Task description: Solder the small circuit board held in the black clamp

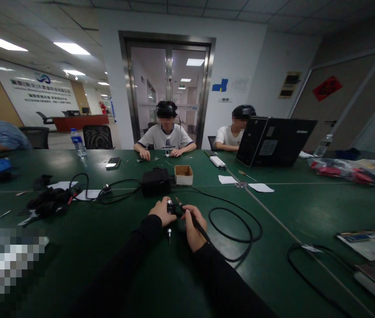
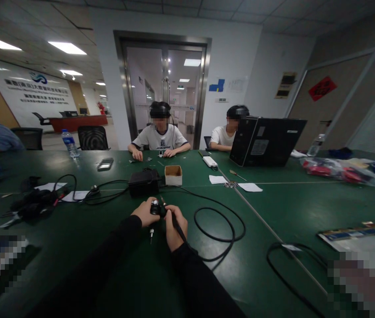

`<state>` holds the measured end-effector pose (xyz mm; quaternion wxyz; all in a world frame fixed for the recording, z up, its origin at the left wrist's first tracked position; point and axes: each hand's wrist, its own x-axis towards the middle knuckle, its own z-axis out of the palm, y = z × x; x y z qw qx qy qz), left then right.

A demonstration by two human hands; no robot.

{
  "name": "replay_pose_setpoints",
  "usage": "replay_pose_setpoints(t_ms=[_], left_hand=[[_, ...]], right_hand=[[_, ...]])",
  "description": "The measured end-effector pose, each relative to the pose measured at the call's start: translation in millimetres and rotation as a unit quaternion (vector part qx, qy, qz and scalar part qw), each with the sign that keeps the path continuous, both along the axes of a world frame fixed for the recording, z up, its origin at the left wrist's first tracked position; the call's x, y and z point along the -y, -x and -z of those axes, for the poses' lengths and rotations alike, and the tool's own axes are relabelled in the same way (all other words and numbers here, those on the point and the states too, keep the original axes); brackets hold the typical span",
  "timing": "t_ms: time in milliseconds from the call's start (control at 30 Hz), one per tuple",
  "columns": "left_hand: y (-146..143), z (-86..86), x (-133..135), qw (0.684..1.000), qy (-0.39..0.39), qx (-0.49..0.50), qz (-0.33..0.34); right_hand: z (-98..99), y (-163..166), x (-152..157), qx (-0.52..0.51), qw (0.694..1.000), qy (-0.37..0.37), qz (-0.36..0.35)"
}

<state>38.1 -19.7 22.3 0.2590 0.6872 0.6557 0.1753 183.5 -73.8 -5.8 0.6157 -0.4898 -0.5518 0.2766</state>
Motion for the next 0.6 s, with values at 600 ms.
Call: replay_pose_setpoints(t_ms=[600], left_hand=[[18,40.9,-55,0.987,-0.054,0.148,-0.038]], right_hand=[[-0.3,-2,1,0.019,1.0,0.007,-0.008]])
